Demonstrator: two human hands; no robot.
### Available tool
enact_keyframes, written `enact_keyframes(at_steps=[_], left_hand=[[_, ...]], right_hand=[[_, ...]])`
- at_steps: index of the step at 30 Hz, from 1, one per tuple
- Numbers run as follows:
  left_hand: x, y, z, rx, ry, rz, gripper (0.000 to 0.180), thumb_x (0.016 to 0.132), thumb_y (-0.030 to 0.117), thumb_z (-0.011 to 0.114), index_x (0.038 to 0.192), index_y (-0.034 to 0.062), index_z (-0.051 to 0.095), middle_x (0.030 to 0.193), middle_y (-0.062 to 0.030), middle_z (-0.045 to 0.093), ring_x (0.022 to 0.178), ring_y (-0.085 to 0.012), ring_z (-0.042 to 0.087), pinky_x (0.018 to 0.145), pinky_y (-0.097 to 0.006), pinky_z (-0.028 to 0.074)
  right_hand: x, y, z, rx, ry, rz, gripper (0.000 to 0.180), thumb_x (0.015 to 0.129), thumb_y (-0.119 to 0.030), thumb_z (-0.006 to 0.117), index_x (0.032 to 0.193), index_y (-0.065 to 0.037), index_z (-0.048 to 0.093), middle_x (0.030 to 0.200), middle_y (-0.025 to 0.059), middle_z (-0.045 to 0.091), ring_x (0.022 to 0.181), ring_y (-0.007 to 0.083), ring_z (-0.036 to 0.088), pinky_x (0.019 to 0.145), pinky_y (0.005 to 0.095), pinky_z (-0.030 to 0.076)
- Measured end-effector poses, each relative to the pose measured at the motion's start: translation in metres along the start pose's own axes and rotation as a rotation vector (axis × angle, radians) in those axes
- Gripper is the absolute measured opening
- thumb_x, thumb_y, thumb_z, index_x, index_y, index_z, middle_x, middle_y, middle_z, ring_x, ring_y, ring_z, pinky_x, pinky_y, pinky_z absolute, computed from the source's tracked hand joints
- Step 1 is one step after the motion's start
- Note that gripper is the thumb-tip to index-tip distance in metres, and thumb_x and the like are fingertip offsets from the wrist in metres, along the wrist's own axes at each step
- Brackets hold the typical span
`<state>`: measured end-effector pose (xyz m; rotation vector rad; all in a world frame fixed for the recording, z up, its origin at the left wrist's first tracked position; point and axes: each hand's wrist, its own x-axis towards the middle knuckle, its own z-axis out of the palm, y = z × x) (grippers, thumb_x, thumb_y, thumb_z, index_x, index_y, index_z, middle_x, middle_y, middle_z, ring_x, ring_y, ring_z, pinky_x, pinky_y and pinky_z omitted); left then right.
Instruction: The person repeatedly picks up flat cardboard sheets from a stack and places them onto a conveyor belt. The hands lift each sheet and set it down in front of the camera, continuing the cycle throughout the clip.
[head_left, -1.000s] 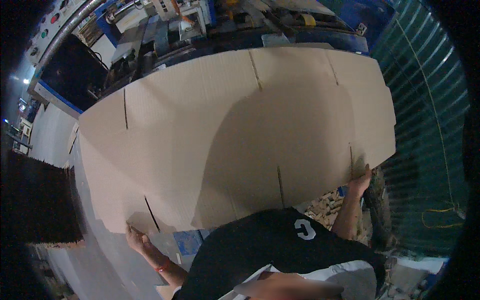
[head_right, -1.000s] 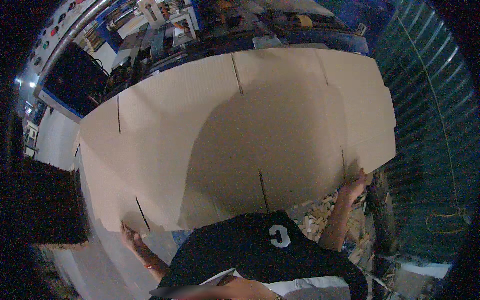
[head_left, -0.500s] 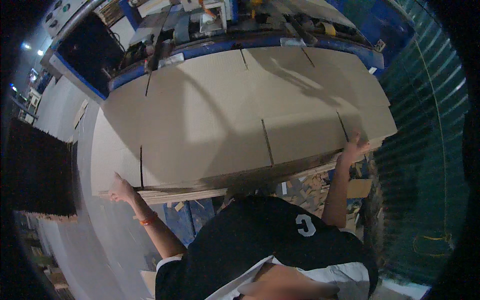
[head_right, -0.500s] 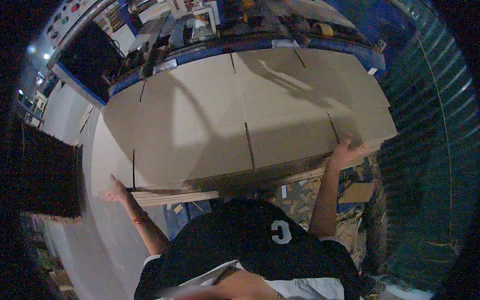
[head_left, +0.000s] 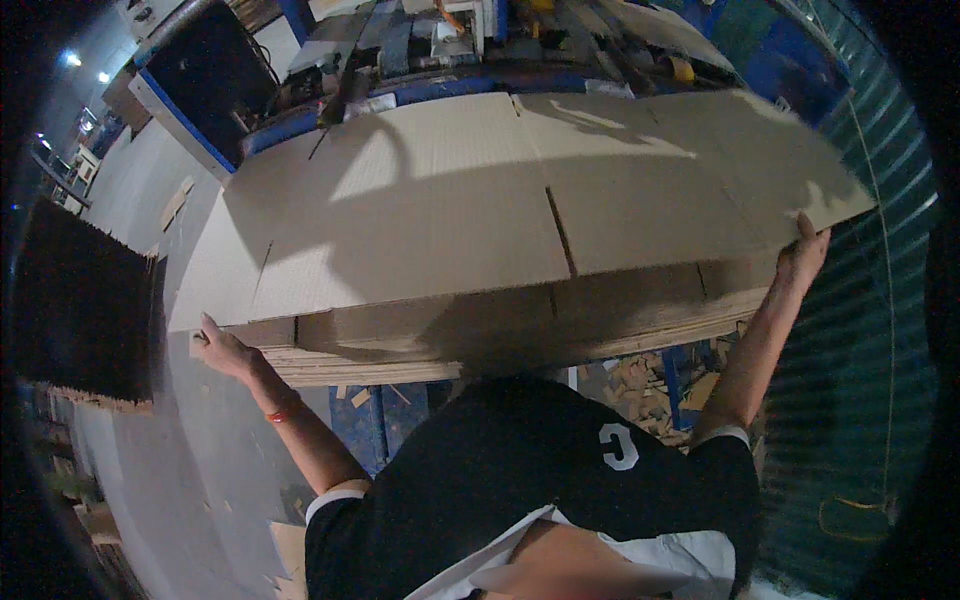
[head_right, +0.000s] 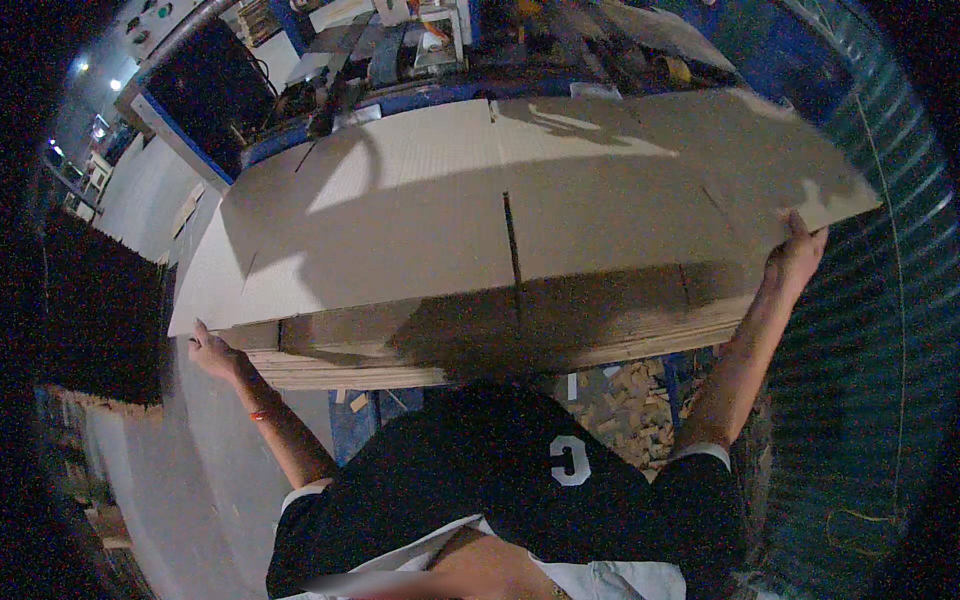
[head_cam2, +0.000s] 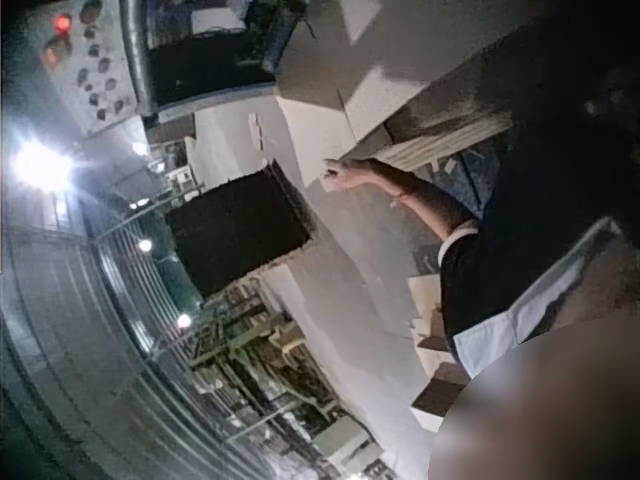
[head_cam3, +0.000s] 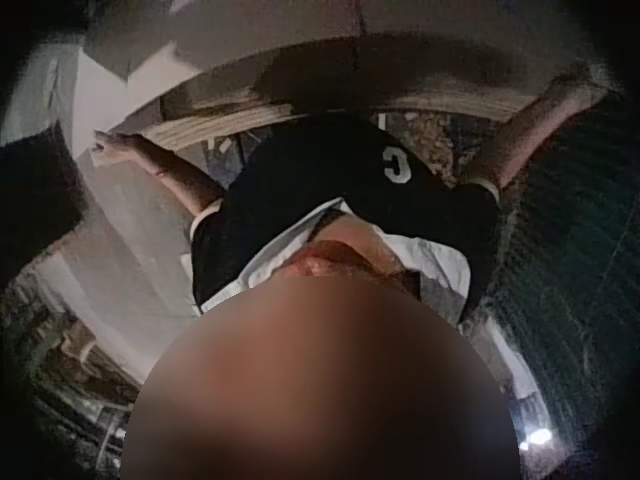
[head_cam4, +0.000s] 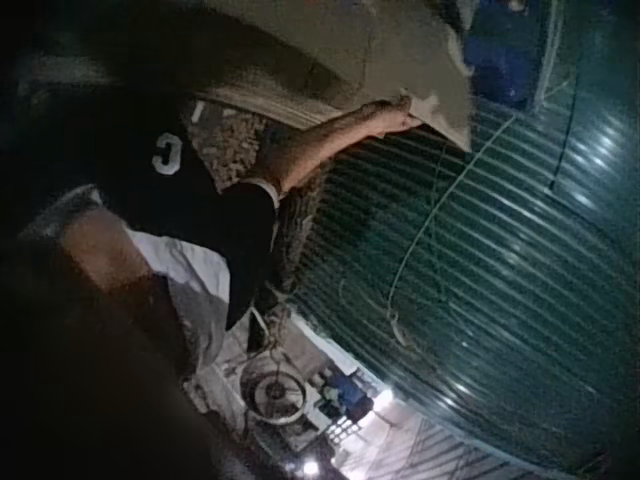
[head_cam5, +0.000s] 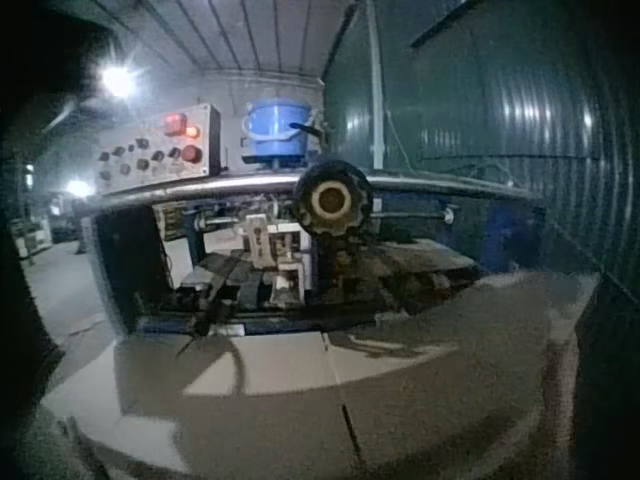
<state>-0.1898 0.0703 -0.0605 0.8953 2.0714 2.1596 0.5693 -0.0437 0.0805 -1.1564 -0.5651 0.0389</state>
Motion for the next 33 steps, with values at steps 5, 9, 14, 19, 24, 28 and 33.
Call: enact_keyframes(at_steps=[5, 9, 14, 19, 24, 28, 33], left_hand=[[0.022, 0.007, -0.012, -0.458, -0.245, -0.339, 0.023, 0.086, 0.016, 0.055, 0.102, -0.0004, 0.056, 0.095, -0.0102, 0.06, 0.086, -0.0161, 0.055, 0.074, -0.03, 0.043], [-0.051, 0.076, -0.037, -0.402, -0.587, -0.013, 0.024, 0.083, 0.006, 0.057, 0.107, 0.0001, 0.057, 0.112, -0.0111, 0.055, 0.103, -0.0212, 0.053, 0.091, -0.033, 0.041], [-0.143, 0.14, -0.003, 0.258, -1.048, 0.705, 0.057, 0.069, -0.016, 0.053, 0.12, 0.0093, 0.056, 0.128, -0.0154, 0.047, 0.118, -0.0325, 0.046, 0.098, -0.037, 0.037], [-0.122, 0.106, 0.011, 0.011, -0.934, 0.524, 0.044, 0.079, -0.01, 0.049, 0.123, -0.0017, 0.05, 0.126, -0.0141, 0.051, 0.118, -0.0226, 0.047, 0.101, -0.033, 0.032], [-0.113, 0.096, -0.014, -0.224, -0.86, 0.3, 0.039, 0.081, -0.005, 0.048, 0.12, -0.0057, 0.051, 0.124, -0.0166, 0.052, 0.115, -0.0247, 0.05, 0.097, -0.033, 0.037], [-0.149, 0.121, -0.001, 0.124, -1.087, 0.668, 0.035, 0.086, 0.007, 0.041, 0.117, 0.003, 0.056, 0.124, -0.0184, 0.052, 0.117, -0.0326, 0.048, 0.099, -0.04, 0.036], [-0.167, 0.136, 0.027, 0.415, -1.371, 1.107, 0.049, 0.077, 0.002, 0.049, 0.123, 0.0155, 0.052, 0.133, -0.0094, 0.044, 0.124, -0.0309, 0.04, 0.103, -0.044, 0.03]], right_hand=[[-0.101, -0.026, -0.019, -0.384, -0.324, -0.229, 0.04, 0.08, -0.002, 0.058, 0.119, 0.002, 0.049, 0.109, 0.0112, 0.057, 0.102, 0.0213, 0.054, 0.087, 0.0313, 0.043], [-0.171, -0.004, -0.044, -0.78, -0.583, -0.312, 0.022, 0.079, -0.007, 0.063, 0.098, 0.005, 0.061, 0.097, 0.0179, 0.063, 0.093, 0.0262, 0.06, 0.081, 0.0329, 0.046], [-0.165, 0.015, -0.053, -0.834, -0.549, -0.708, 0.026, 0.08, -0.012, 0.063, 0.099, 0.006, 0.06, 0.095, 0.0179, 0.064, 0.087, 0.0275, 0.061, 0.076, 0.0332, 0.047], [-0.16, 0.022, -0.052, -0.977, -0.3, -0.269, 0.026, 0.082, -0.017, 0.062, 0.1, 0.002, 0.061, 0.093, 0.018, 0.063, 0.082, 0.0274, 0.061, 0.072, 0.0349, 0.047], [-0.174, 0.022, -0.075, -0.941, -0.575, -0.417, 0.021, 0.082, -0.013, 0.057, 0.1, -0.004, 0.062, 0.102, 0.0166, 0.061, 0.091, 0.0293, 0.059, 0.077, 0.0393, 0.046], [-0.172, 0.022, -0.067, -0.885, -1.194, -0.866, 0.033, 0.075, -0.011, 0.061, 0.107, -0.012, 0.06, 0.118, 0.0107, 0.054, 0.111, 0.0297, 0.05, 0.091, 0.0443, 0.04], [-0.159, 0.019, -0.037, -1.022, -1.484, -0.904, 0.04, 0.071, -0.015, 0.065, 0.11, -0.016, 0.059, 0.127, 0.0054, 0.049, 0.122, 0.0301, 0.04, 0.099, 0.0461, 0.034]])
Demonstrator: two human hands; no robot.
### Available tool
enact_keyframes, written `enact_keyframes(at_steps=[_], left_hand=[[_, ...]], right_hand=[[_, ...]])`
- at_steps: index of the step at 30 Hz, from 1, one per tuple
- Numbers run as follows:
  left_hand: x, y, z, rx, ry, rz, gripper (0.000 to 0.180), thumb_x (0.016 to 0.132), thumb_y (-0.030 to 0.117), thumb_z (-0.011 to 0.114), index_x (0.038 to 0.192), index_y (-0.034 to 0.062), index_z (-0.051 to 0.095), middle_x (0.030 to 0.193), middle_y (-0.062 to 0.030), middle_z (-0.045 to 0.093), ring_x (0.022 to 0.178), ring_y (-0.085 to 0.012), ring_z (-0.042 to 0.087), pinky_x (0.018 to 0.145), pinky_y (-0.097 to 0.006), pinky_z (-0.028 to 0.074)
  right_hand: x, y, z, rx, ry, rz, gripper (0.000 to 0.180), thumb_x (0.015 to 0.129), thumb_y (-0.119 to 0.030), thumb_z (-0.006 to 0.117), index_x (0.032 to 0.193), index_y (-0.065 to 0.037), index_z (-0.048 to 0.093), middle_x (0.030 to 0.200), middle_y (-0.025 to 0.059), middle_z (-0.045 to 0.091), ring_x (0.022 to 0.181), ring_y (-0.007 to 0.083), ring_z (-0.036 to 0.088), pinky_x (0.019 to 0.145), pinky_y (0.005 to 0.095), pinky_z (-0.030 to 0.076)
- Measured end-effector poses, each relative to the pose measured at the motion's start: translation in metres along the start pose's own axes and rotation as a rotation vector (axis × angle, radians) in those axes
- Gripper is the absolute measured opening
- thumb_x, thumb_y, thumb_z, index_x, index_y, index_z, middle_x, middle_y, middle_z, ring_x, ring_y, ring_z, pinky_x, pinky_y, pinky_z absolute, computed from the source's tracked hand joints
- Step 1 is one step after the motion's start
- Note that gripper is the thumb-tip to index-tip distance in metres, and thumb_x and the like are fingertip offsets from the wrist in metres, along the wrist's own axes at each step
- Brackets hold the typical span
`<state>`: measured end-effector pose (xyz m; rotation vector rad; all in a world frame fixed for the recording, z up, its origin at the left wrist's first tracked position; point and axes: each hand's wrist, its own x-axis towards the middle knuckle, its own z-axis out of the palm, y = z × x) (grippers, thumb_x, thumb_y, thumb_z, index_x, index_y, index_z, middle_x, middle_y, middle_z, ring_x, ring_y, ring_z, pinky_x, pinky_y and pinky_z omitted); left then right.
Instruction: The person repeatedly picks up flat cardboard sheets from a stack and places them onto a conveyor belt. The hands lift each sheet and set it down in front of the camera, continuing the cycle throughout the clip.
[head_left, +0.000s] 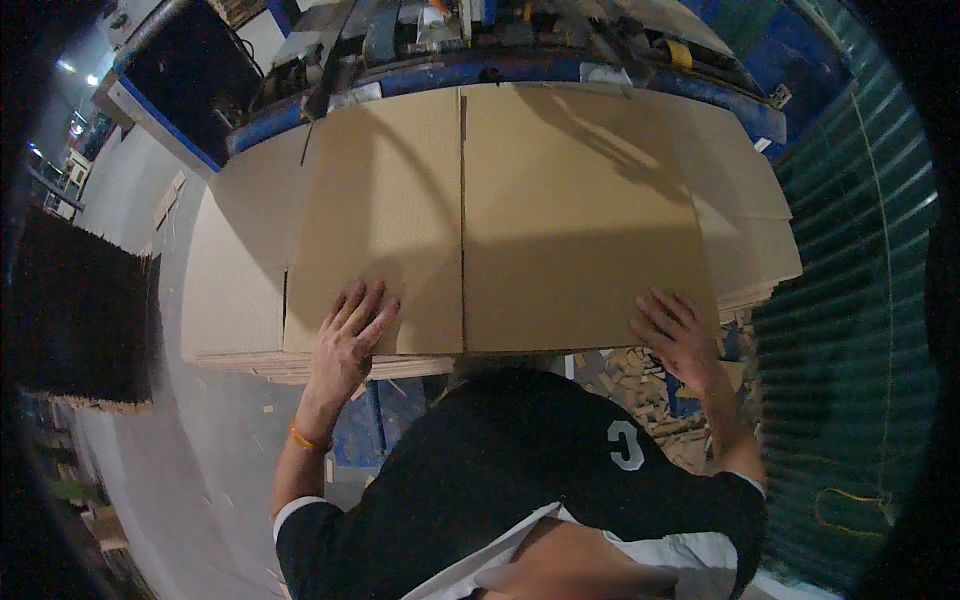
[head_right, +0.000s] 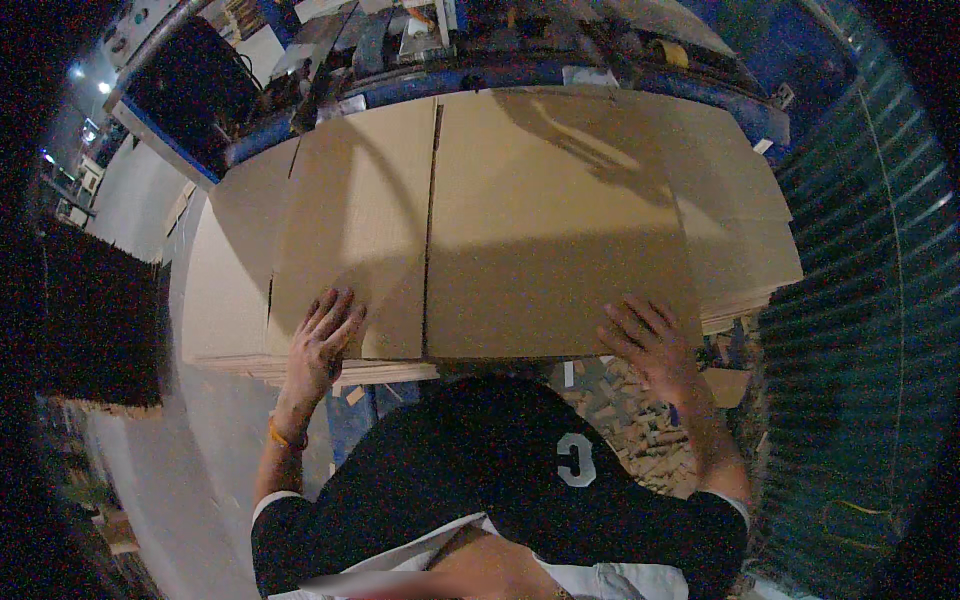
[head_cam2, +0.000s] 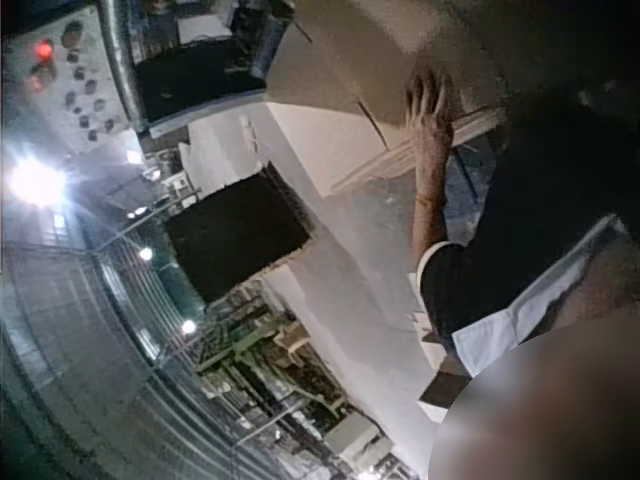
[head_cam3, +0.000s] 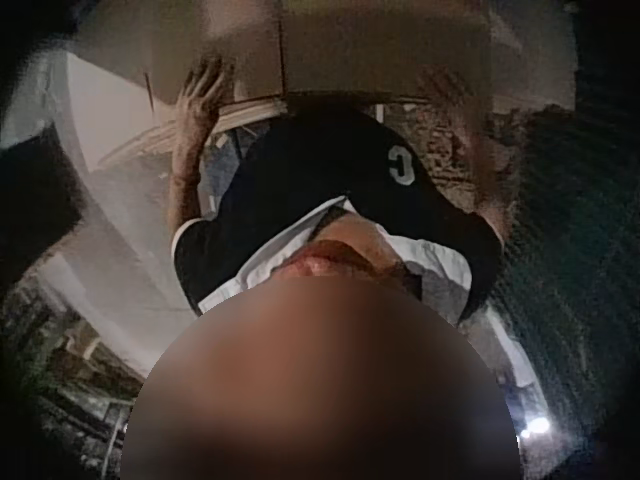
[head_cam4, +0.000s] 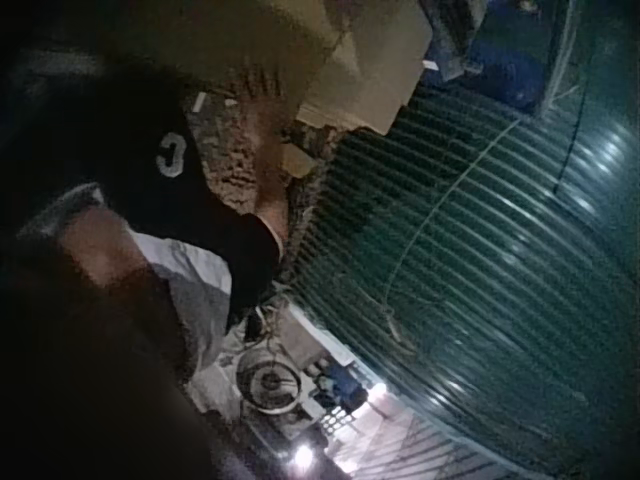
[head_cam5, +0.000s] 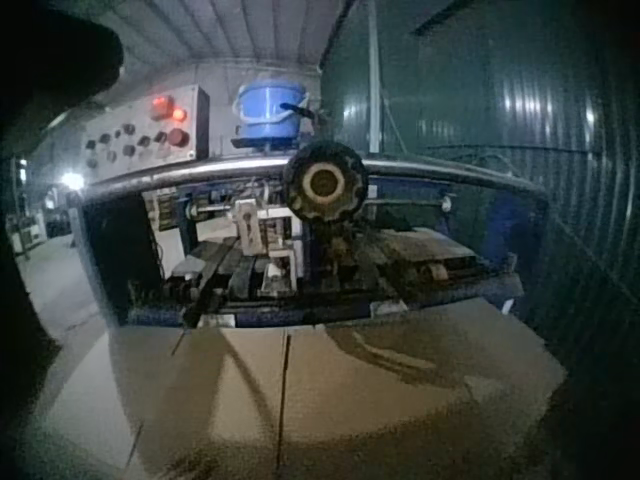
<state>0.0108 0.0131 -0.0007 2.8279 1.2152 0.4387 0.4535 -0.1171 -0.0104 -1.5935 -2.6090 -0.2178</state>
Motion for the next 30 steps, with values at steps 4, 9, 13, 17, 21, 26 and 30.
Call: enact_keyframes(at_steps=[4, 9, 13, 17, 21, 26, 30], left_hand=[[0.0, -0.007, 0.003, 0.043, -0.031, 0.009, 0.053, 0.074, 0.004, 0.052, 0.126, 0.0175, 0.049, 0.133, -0.0089, 0.044, 0.123, -0.0304, 0.04, 0.104, -0.045, 0.03], [0.01, -0.021, 0.002, 0.003, 0.016, 0.02, 0.053, 0.075, 0.003, 0.048, 0.127, 0.0146, 0.049, 0.134, -0.0101, 0.043, 0.125, -0.0293, 0.039, 0.105, -0.045, 0.028], [0.034, -0.026, -0.004, -0.054, 0.134, 0.071, 0.06, 0.071, 0.004, 0.051, 0.129, 0.0142, 0.046, 0.135, -0.0102, 0.042, 0.125, -0.0283, 0.039, 0.105, -0.045, 0.028], [0.059, -0.018, 0.002, -0.053, 0.158, 0.106, 0.06, 0.071, 0.004, 0.053, 0.13, 0.0128, 0.044, 0.136, -0.0108, 0.04, 0.125, -0.0286, 0.039, 0.104, -0.045, 0.029], [0.086, -0.037, 0.013, -0.064, 0.278, 0.068, 0.06, 0.072, 0.006, 0.056, 0.131, 0.0116, 0.043, 0.135, -0.0111, 0.041, 0.124, -0.029, 0.04, 0.103, -0.044, 0.031], [0.127, -0.089, 0.029, 0.004, 0.303, 0.071, 0.052, 0.078, 0.011, 0.053, 0.129, 0.011, 0.044, 0.134, -0.0115, 0.041, 0.122, -0.0304, 0.04, 0.102, -0.042, 0.033], [0.184, -0.112, 0.044, -0.05, 0.325, -0.003, 0.046, 0.087, 0.014, 0.044, 0.133, 0.0104, 0.038, 0.132, -0.0112, 0.042, 0.123, -0.0298, 0.037, 0.103, -0.047, 0.029]], right_hand=[[0.01, 0.007, 0.003, 0.003, 0.015, -0.035, 0.048, 0.069, -0.019, 0.066, 0.116, -0.016, 0.055, 0.13, 0.0063, 0.046, 0.123, 0.0298, 0.039, 0.1, 0.0466, 0.033], [0.033, 0.037, 0.017, -0.101, 0.103, -0.145, 0.053, 0.07, -0.021, 0.066, 0.12, -0.016, 0.051, 0.13, 0.0078, 0.046, 0.122, 0.0299, 0.041, 0.1, 0.0444, 0.034], [0.059, 0.079, 0.019, -0.14, 0.203, -0.194, 0.05, 0.074, -0.022, 0.062, 0.122, -0.016, 0.05, 0.132, 0.0067, 0.044, 0.121, 0.0296, 0.043, 0.1, 0.0437, 0.035], [0.076, 0.112, 0.018, -0.188, 0.233, -0.133, 0.049, 0.075, -0.023, 0.057, 0.123, -0.019, 0.05, 0.133, 0.0034, 0.044, 0.117, 0.0269, 0.045, 0.098, 0.04, 0.037], [0.097, 0.12, 0.028, -0.415, 0.322, -0.268, 0.051, 0.071, -0.026, 0.067, 0.119, -0.016, 0.052, 0.128, 0.0041, 0.049, 0.115, 0.0246, 0.049, 0.089, 0.0343, 0.045], [0.142, 0.132, 0.04, -0.252, 0.163, -0.107, 0.042, 0.08, -0.03, 0.057, 0.121, -0.02, 0.051, 0.124, 0.0025, 0.051, 0.114, 0.0249, 0.049, 0.086, 0.0356, 0.046], [0.188, 0.154, 0.047, -0.026, 0.097, 0.117, 0.04, 0.085, -0.032, 0.052, 0.123, -0.02, 0.05, 0.129, 0.0034, 0.047, 0.12, 0.0268, 0.043, 0.091, 0.0391, 0.043]])
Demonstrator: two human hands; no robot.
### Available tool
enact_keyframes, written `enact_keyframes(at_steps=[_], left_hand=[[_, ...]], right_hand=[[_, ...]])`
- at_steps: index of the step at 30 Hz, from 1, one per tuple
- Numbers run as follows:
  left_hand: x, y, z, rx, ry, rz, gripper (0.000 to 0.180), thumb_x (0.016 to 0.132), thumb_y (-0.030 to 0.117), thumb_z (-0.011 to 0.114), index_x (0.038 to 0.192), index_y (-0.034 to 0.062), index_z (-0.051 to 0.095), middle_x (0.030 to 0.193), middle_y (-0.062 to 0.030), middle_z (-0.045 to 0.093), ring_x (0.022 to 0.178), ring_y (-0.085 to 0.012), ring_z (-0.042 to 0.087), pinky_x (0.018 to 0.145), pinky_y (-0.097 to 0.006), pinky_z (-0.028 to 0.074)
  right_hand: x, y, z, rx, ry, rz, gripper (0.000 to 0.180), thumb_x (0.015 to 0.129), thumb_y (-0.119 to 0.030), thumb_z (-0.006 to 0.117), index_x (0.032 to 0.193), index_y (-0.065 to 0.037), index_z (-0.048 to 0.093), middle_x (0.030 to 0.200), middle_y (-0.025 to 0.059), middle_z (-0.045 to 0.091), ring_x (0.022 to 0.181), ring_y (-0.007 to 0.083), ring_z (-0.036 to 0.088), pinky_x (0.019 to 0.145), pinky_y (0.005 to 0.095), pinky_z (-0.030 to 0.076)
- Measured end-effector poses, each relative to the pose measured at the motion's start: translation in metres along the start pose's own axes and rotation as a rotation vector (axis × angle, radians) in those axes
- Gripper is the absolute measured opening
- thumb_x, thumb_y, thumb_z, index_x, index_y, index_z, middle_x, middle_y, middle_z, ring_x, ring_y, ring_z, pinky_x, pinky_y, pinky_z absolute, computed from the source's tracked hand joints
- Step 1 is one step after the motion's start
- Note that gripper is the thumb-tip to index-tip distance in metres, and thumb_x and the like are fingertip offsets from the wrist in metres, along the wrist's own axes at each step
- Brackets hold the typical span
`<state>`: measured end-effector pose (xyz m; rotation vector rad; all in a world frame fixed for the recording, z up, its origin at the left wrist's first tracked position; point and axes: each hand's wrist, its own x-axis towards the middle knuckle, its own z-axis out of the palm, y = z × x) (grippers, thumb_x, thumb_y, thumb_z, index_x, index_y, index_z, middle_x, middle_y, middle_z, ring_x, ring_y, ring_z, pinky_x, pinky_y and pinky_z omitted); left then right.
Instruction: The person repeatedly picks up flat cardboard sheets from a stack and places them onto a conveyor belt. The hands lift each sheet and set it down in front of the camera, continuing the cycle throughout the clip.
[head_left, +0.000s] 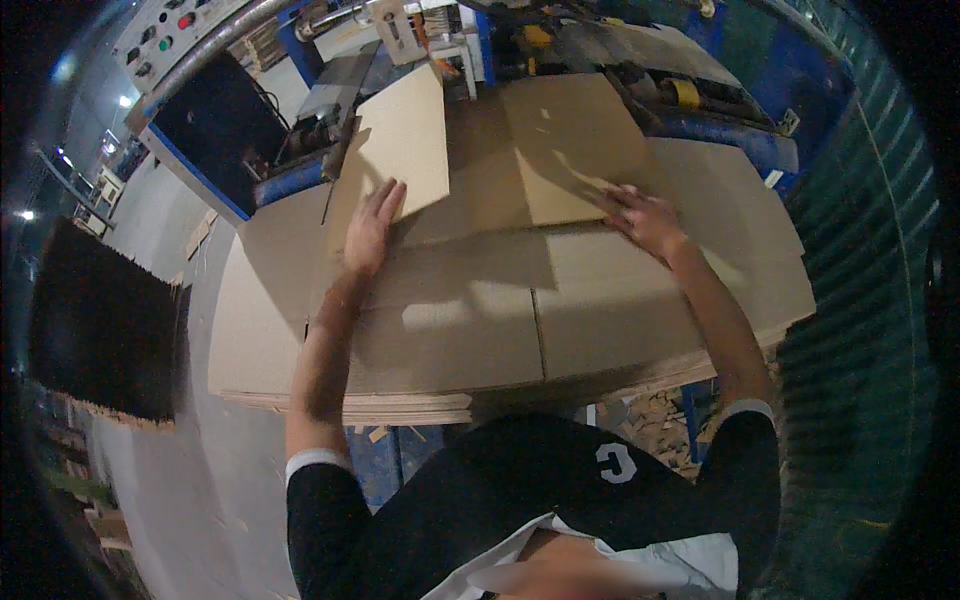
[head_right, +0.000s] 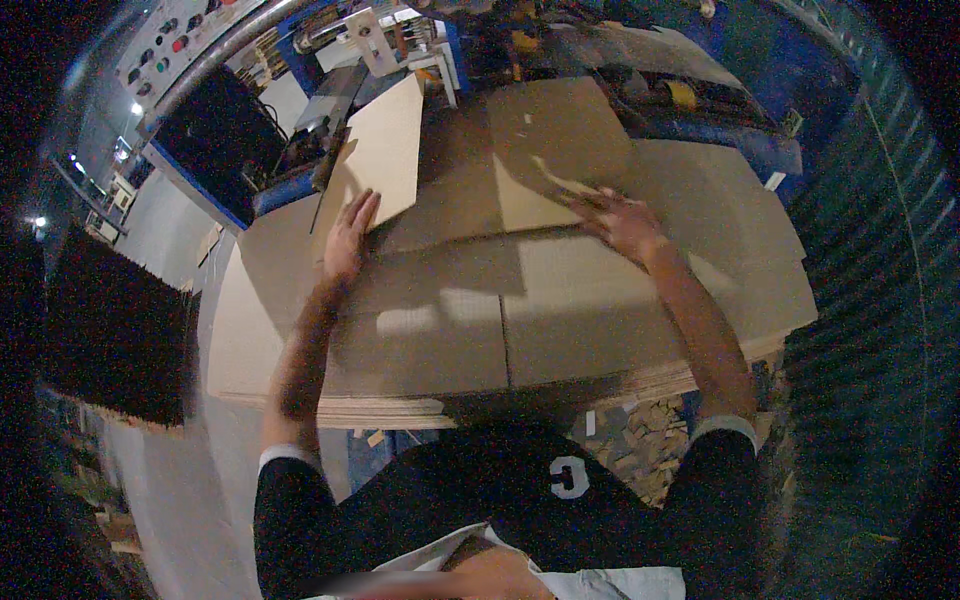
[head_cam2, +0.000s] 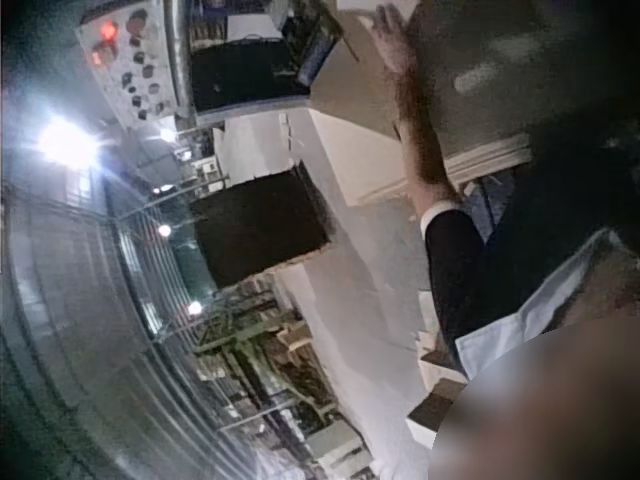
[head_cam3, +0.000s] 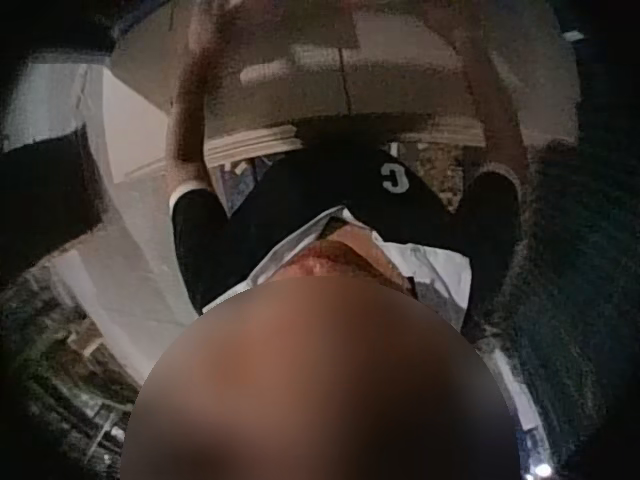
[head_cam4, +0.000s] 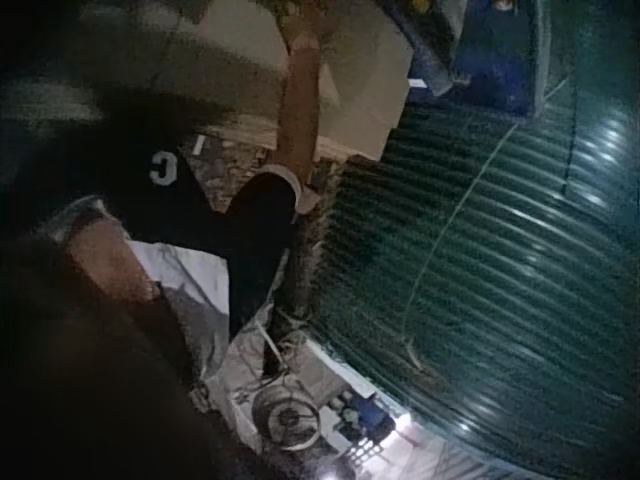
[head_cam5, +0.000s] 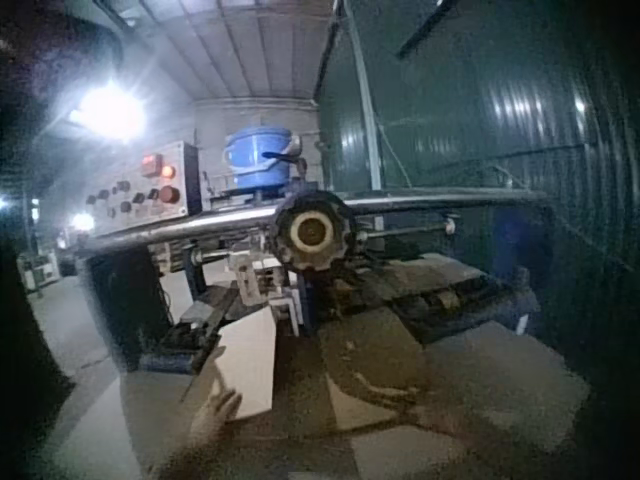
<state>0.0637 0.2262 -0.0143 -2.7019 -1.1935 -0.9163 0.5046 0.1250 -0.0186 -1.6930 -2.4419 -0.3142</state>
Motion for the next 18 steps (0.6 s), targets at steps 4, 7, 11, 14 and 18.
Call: enact_keyframes(at_steps=[4, 7, 11, 14, 18], left_hand=[[0.04, 0.0, 0.019, 0.621, -0.03, -0.333, 0.062, 0.086, 0.024, 0.052, 0.139, 0.0136, 0.023, 0.133, -0.0124, 0.038, 0.128, -0.0287, 0.03, 0.098, -0.061, 0.024], [0.022, 0.011, 0.001, 0.339, 0.079, -0.414, 0.068, 0.08, 0.025, 0.061, 0.138, 0.0112, 0.027, 0.133, -0.015, 0.039, 0.127, -0.0311, 0.031, 0.101, -0.054, 0.025], [-0.099, 0.004, -0.071, 0.113, 0.45, -0.59, 0.066, 0.079, 0.018, 0.065, 0.132, -0.0027, 0.033, 0.133, -0.0203, 0.039, 0.125, -0.0319, 0.034, 0.102, -0.042, 0.029], [-0.202, -0.03, -0.103, 0.348, 0.662, -0.972, 0.065, 0.08, 0.021, 0.063, 0.133, -0.0022, 0.032, 0.132, -0.0188, 0.04, 0.124, -0.0298, 0.036, 0.101, -0.042, 0.029], [-0.293, -0.081, -0.099, 0.012, 0.587, -1.432, 0.065, 0.082, 0.025, 0.061, 0.134, -0.0015, 0.031, 0.132, -0.0168, 0.042, 0.122, -0.0271, 0.038, 0.1, -0.043, 0.031]], right_hand=[[0.038, -0.008, 0.01, -0.031, -0.013, 0.29, 0.044, 0.087, -0.033, 0.05, 0.128, -0.019, 0.045, 0.139, 0.0085, 0.034, 0.127, 0.0285, 0.033, 0.102, 0.0412, 0.031], [0.02, -0.025, -0.005, -0.118, 0.059, 0.331, 0.048, 0.086, -0.033, 0.053, 0.13, -0.016, 0.043, 0.142, 0.0128, 0.029, 0.129, 0.0295, 0.03, 0.106, 0.0409, 0.025], [-0.088, -0.029, -0.037, 0.188, 0.152, 0.653, 0.056, 0.083, -0.034, 0.057, 0.132, -0.013, 0.041, 0.141, 0.017, 0.029, 0.13, 0.0327, 0.028, 0.106, 0.0413, 0.024], [-0.178, -0.021, -0.031, 0.267, 0.624, 1.165, 0.063, 0.081, -0.037, 0.06, 0.133, -0.007, 0.038, 0.139, 0.0225, 0.029, 0.128, 0.0361, 0.029, 0.103, 0.0423, 0.028], [-0.236, 0.001, 0.007, -0.176, 0.546, 1.232, 0.064, 0.081, -0.031, 0.061, 0.131, 0.0, 0.037, 0.134, 0.027, 0.034, 0.115, 0.0388, 0.044, 0.093, 0.0436, 0.038]])
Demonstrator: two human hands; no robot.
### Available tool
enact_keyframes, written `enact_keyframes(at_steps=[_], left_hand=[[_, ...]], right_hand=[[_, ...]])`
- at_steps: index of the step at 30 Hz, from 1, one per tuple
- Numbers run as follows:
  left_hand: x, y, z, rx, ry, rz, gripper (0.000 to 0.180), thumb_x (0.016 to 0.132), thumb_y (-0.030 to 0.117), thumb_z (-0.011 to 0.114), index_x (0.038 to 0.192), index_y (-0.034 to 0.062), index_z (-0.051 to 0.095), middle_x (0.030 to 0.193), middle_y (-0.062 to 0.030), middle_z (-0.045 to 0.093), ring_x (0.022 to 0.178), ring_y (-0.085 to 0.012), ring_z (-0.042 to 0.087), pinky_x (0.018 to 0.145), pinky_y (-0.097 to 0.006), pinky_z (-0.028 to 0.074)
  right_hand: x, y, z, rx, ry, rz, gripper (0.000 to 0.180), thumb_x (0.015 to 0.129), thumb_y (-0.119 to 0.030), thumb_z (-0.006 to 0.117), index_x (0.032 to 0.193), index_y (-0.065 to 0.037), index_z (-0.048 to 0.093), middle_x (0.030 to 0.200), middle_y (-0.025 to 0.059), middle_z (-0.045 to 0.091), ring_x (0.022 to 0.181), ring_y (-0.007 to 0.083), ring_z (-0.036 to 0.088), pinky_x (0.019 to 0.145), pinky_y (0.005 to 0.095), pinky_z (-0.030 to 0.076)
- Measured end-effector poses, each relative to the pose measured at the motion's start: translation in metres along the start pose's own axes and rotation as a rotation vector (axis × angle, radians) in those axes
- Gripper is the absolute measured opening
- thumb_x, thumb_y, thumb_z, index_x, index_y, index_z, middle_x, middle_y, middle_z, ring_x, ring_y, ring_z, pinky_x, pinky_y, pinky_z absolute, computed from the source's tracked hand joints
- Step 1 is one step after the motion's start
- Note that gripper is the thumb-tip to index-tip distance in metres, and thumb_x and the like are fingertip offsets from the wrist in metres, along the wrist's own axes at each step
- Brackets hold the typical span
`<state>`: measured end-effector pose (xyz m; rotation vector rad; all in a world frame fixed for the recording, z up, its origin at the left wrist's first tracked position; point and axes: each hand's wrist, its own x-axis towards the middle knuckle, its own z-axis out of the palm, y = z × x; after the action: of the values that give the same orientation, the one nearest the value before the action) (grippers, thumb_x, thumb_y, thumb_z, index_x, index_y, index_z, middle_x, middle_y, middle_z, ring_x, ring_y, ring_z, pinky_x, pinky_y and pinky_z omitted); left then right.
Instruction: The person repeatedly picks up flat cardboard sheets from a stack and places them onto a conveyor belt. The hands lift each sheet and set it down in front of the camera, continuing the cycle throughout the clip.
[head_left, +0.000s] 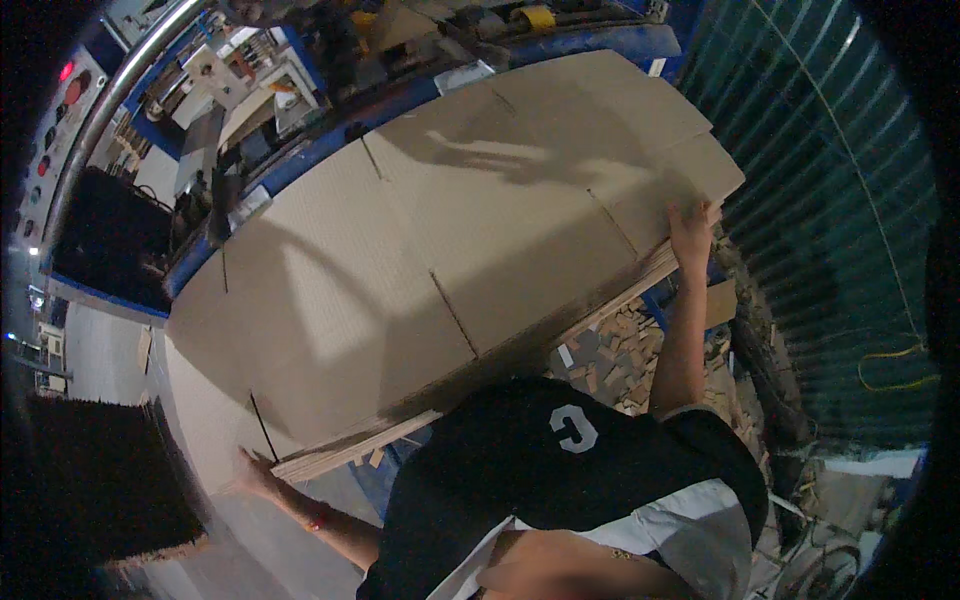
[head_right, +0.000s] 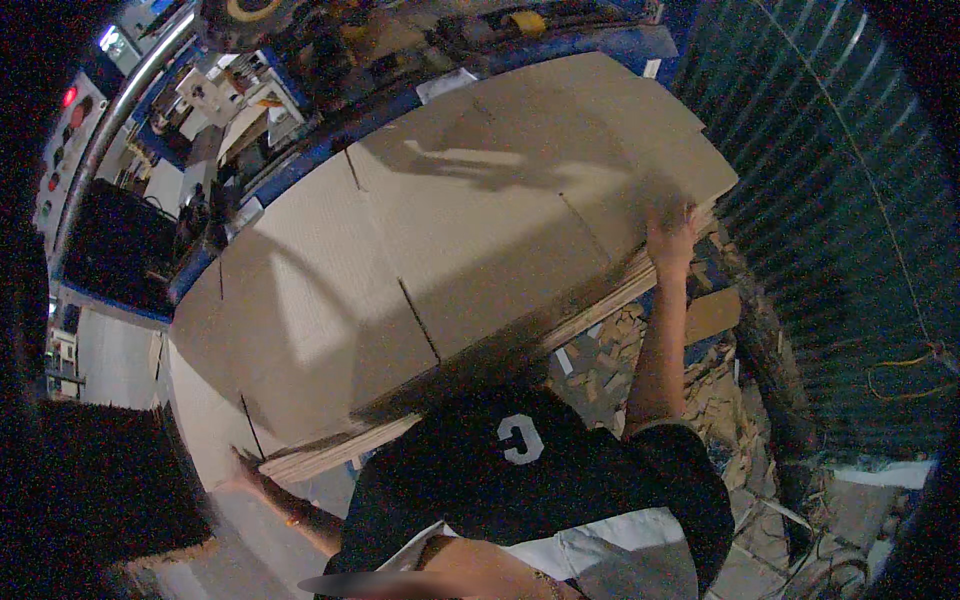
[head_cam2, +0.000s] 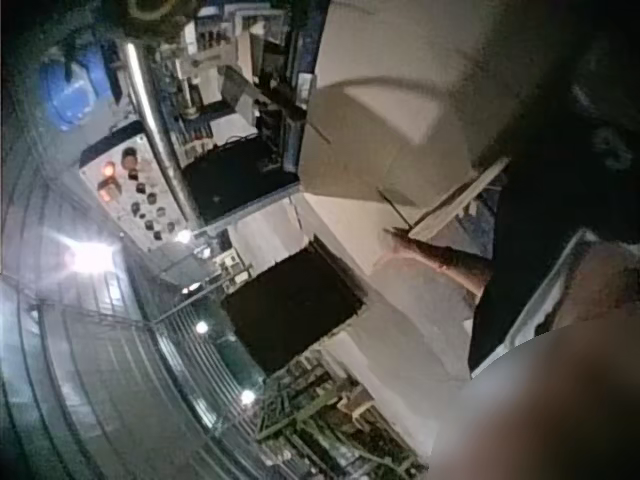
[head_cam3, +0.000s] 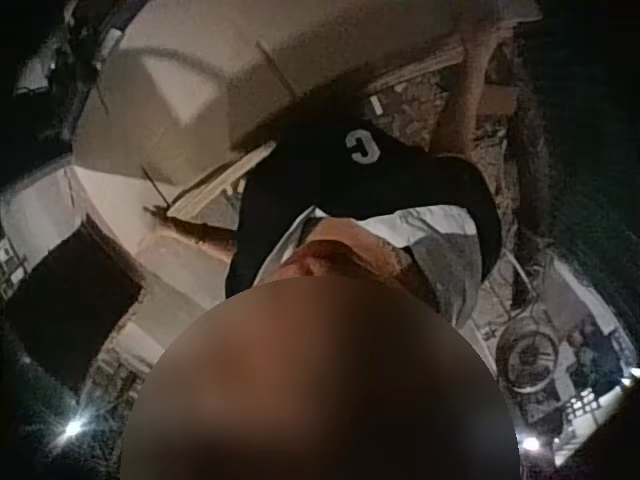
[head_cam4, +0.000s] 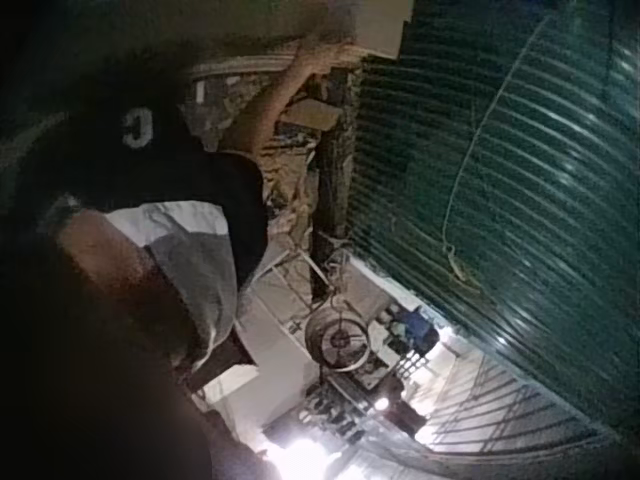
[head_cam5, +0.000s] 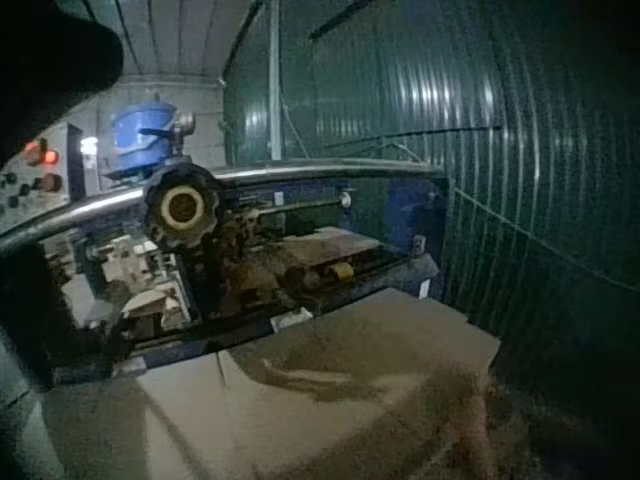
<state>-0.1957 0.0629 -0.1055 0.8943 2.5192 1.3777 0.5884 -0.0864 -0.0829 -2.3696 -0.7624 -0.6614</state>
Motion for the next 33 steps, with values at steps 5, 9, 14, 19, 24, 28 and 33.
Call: enact_keyframes(at_steps=[5, 9, 14, 19, 24, 28, 33], left_hand=[[-0.004, 0.006, -0.002, -0.059, 0.013, -0.067, 0.065, 0.084, 0.029, 0.059, 0.134, -0.0005, 0.03, 0.131, -0.0144, 0.044, 0.119, -0.0237, 0.04, 0.098, -0.043, 0.032], [-0.044, 0.084, -0.028, -0.44, -0.246, 0.271, 0.067, 0.086, 0.024, 0.056, 0.138, -0.0017, 0.023, 0.133, -0.0175, 0.042, 0.122, -0.0251, 0.04, 0.101, -0.04, 0.03], [-0.049, 0.116, -0.036, -0.397, 0.073, 0.436, 0.069, 0.085, 0.025, 0.057, 0.134, -0.0102, 0.023, 0.133, -0.0249, 0.038, 0.125, -0.031, 0.037, 0.104, -0.041, 0.026], [-0.031, 0.053, -0.007, 0.057, 0.248, 0.206, 0.073, 0.079, 0.029, 0.064, 0.13, -0.0119, 0.03, 0.132, -0.0298, 0.036, 0.121, -0.0353, 0.04, 0.102, -0.04, 0.03], [-0.025, 0.057, -0.002, -0.089, 0.093, 0.104, 0.067, 0.081, 0.027, 0.062, 0.129, -0.0092, 0.034, 0.134, -0.0281, 0.035, 0.125, -0.0299, 0.037, 0.102, -0.035, 0.028], [-0.03, 0.094, -0.032, -0.379, 0.146, 0.197, 0.061, 0.083, 0.023, 0.059, 0.128, -0.0088, 0.034, 0.132, -0.0258, 0.038, 0.121, -0.0312, 0.04, 0.101, -0.037, 0.03], [-0.003, 0.125, -0.075, -0.956, 0.123, 0.243, 0.052, 0.086, 0.02, 0.053, 0.126, -0.0074, 0.034, 0.13, -0.0234, 0.039, 0.12, -0.034, 0.041, 0.101, -0.042, 0.031]], right_hand=[[0.018, 0.009, 0.025, 0.5, -0.061, 0.268, 0.053, 0.082, -0.022, 0.059, 0.125, 0.004, 0.044, 0.119, 0.0188, 0.052, 0.1, 0.0285, 0.055, 0.087, 0.0374, 0.042], [0.029, -0.004, 0.017, 0.956, 0.047, 0.46, 0.048, 0.081, -0.017, 0.059, 0.123, 0.004, 0.048, 0.109, 0.0118, 0.058, 0.095, 0.019, 0.055, 0.082, 0.0305, 0.043], [0.042, -0.025, 0.0, 1.008, 0.101, 0.436, 0.039, 0.082, -0.013, 0.06, 0.119, -0.001, 0.054, 0.11, 0.0131, 0.058, 0.094, 0.0213, 0.056, 0.08, 0.0332, 0.045], [0.069, -0.034, -0.023, 0.933, 0.049, 0.26, 0.037, 0.085, -0.017, 0.057, 0.118, -0.001, 0.055, 0.111, 0.0124, 0.058, 0.095, 0.0207, 0.056, 0.082, 0.0328, 0.045], [0.102, -0.023, -0.052, 0.554, -0.129, 0.122, 0.04, 0.084, -0.026, 0.059, 0.114, 0.0, 0.057, 0.112, 0.0123, 0.059, 0.1, 0.0194, 0.055, 0.088, 0.0323, 0.042], [0.105, -0.019, -0.067, 0.525, -0.142, 0.142, 0.038, 0.083, -0.023, 0.06, 0.112, 0.001, 0.058, 0.111, 0.0125, 0.06, 0.097, 0.019, 0.056, 0.087, 0.0305, 0.041], [0.102, -0.02, -0.052, 0.909, 0.155, 0.199, 0.038, 0.081, -0.013, 0.061, 0.114, 0.005, 0.053, 0.109, 0.0134, 0.058, 0.094, 0.0214, 0.056, 0.085, 0.0327, 0.042]])
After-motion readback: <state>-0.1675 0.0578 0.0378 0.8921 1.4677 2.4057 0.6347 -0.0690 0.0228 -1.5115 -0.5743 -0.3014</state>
